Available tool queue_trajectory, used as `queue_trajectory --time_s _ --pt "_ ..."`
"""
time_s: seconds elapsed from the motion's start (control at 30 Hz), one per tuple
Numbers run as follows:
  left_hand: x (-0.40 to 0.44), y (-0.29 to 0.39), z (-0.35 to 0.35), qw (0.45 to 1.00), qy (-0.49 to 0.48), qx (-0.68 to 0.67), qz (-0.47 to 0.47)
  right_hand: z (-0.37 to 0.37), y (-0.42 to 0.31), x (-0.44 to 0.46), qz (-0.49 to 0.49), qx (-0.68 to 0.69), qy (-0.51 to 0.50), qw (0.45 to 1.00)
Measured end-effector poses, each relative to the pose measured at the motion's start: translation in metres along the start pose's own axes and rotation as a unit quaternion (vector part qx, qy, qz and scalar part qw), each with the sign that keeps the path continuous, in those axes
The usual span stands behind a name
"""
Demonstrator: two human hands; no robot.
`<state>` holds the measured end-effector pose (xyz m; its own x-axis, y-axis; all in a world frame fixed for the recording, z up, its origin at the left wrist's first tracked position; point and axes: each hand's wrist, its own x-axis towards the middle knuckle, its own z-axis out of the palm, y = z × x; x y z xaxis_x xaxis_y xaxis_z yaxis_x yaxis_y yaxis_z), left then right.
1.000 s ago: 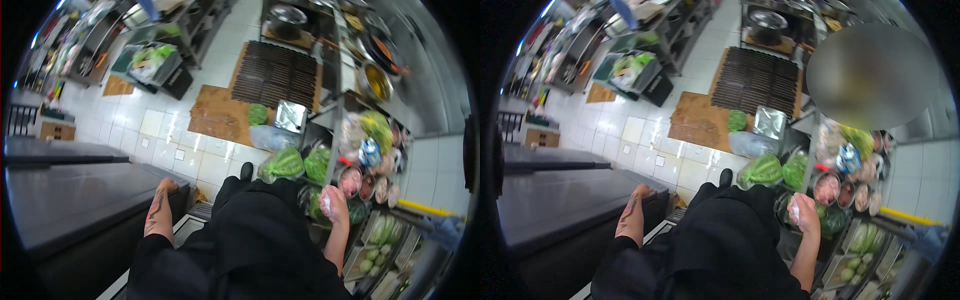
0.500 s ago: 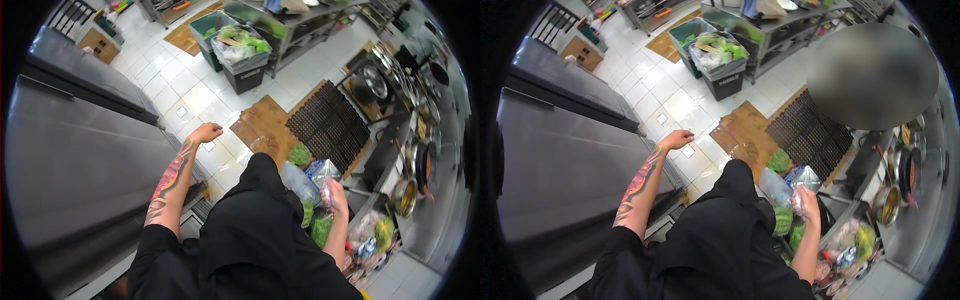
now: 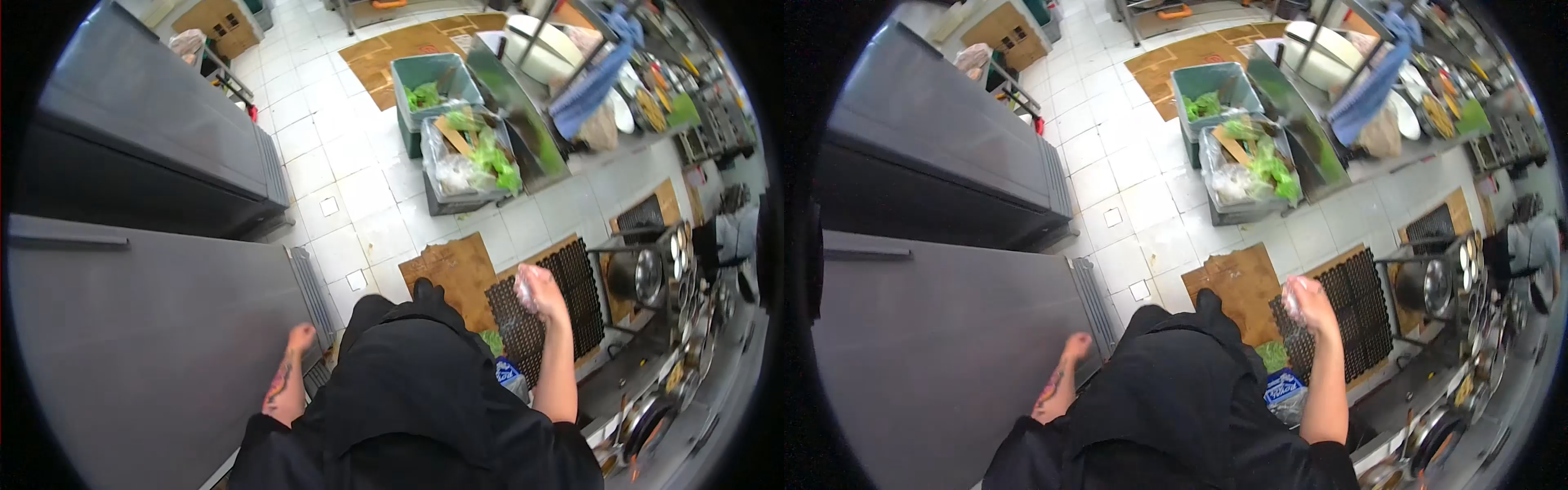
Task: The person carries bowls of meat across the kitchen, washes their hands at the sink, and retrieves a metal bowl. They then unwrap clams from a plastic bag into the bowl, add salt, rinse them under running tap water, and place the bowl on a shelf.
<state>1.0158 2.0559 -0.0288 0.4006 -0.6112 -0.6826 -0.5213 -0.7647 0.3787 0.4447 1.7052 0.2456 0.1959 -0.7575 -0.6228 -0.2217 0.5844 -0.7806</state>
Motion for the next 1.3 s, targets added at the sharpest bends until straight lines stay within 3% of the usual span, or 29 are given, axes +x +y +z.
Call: queue_trajectory --time_s 0.07,0.13,0.23,0.33,0.43,0.47,0.5,0.53,0.57,0.6,0.67,0.73,0.77,0.83,0.87,0.9,0.93,0.97,1.07,1.2,1.3 --pt "-0.046 0.024 0.018 0.996 -0.061 0.008 -0.063 0.011 -0.058 0.061 -0.012 -0.015 -0.015 1.0" --pt "-0.041 -0.022 0.06 0.989 -0.126 -0.064 -0.053 0.034 -0.124 0.109 -0.012 -0.064 -0.036 0.997" --pt "-0.012 0.003 0.047 0.972 -0.2 -0.021 -0.119 0.067 -0.182 0.184 -0.008 -0.071 -0.051 0.996" --pt "0.08 0.035 -0.009 0.964 -0.239 0.047 -0.11 0.099 -0.216 0.246 0.006 -0.018 -0.065 0.998" --pt "0.232 0.073 -0.098 0.953 -0.241 0.183 -0.033 0.127 -0.229 0.292 0.052 0.085 -0.055 0.993" --pt "0.29 0.1 -0.145 0.953 -0.206 0.219 0.012 0.138 -0.238 0.302 0.055 0.096 -0.049 0.993" --pt "0.326 0.156 -0.221 0.983 -0.127 0.118 0.066 0.149 -0.248 0.314 0.061 0.108 -0.036 0.992" --pt "0.384 0.188 -0.284 0.953 -0.036 0.227 0.197 0.156 -0.255 0.326 0.07 0.119 -0.02 0.99" --pt "0.393 0.27 -0.363 0.965 0.03 0.221 0.136 0.157 -0.256 0.342 0.07 0.119 -0.022 0.99" --pt "0.423 0.297 -0.425 0.985 0.106 0.089 0.106 0.157 -0.262 0.352 0.071 0.121 -0.018 0.99" --pt "0.488 0.327 -0.535 0.92 0.293 0.21 0.151 0.161 -0.279 0.377 0.093 0.152 0.003 0.984" --pt "0.476 0.41 -0.632 0.873 0.313 0.375 0.011 0.156 -0.292 0.408 0.088 0.153 0.009 0.984" --pt "0.479 0.423 -0.665 0.86 0.322 0.397 -0.013 0.152 -0.298 0.425 0.082 0.162 0.022 0.983" --pt "0.515 0.391 -0.717 0.829 0.321 0.457 -0.034 0.149 -0.32 0.461 0.081 0.18 0.047 0.979" --pt "0.533 0.366 -0.728 0.812 0.31 0.494 -0.032 0.148 -0.33 0.484 0.081 0.181 0.047 0.979" --pt "0.519 0.379 -0.729 0.83 0.285 0.48 0.005 0.145 -0.341 0.508 0.074 0.182 0.079 0.977" --pt "0.503 0.386 -0.721 0.774 0.328 0.537 0.078 0.146 -0.354 0.532 0.069 0.188 0.112 0.973" --pt "0.505 0.376 -0.726 0.792 0.276 0.537 0.091 0.147 -0.382 0.552 0.064 0.202 0.086 0.973" --pt "0.497 0.405 -0.727 0.84 0.234 0.485 0.063 0.149 -0.446 0.629 0.075 0.203 0.087 0.972" --pt "0.508 0.409 -0.732 0.861 0.203 0.465 0.04 0.154 -0.543 0.721 0.057 0.188 0.061 0.979" --pt "0.536 0.406 -0.73 0.898 0.173 0.399 -0.063 0.145 -0.596 0.793 0.054 0.204 0.073 0.975"
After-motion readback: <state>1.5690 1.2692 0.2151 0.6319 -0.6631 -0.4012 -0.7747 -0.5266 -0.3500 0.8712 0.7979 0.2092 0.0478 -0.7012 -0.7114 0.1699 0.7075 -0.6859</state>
